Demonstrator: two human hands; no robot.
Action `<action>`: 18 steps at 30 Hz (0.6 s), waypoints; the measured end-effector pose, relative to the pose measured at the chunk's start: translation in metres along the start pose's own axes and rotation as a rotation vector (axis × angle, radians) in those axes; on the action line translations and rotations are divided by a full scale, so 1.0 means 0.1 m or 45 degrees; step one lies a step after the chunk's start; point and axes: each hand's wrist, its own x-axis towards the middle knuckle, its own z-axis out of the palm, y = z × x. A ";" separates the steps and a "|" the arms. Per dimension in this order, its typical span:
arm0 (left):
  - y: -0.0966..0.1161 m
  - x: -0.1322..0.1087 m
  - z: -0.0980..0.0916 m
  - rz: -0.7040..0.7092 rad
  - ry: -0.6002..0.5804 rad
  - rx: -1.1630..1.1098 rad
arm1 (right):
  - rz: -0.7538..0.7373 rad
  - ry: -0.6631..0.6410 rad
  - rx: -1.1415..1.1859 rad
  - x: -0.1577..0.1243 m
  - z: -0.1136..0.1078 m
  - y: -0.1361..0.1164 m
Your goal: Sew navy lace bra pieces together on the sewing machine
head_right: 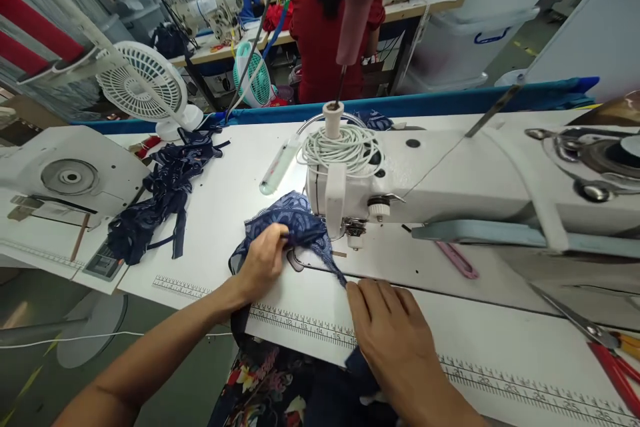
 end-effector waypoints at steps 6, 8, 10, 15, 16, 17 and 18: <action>0.06 0.21 0.01 -0.188 -0.086 -0.077 | -0.085 -0.343 0.700 0.13 -0.11 0.30; 0.08 0.20 0.04 -0.158 -0.083 -0.051 | -0.040 -0.213 0.712 0.27 0.01 0.44; 0.07 0.20 0.07 -0.105 -0.101 -0.022 | -0.118 -0.056 0.596 0.41 0.18 0.55; 0.04 0.20 0.09 0.250 -0.142 0.257 | -0.338 0.010 0.350 0.51 0.43 0.56; 0.04 0.21 0.09 0.341 -0.138 0.341 | -0.337 0.031 0.320 0.49 0.43 0.54; 0.05 0.21 0.09 0.427 -0.139 0.410 | -0.336 0.057 0.300 0.47 0.43 0.52; 0.05 0.22 0.09 0.505 -0.145 0.452 | -0.340 0.078 0.289 0.46 0.42 0.51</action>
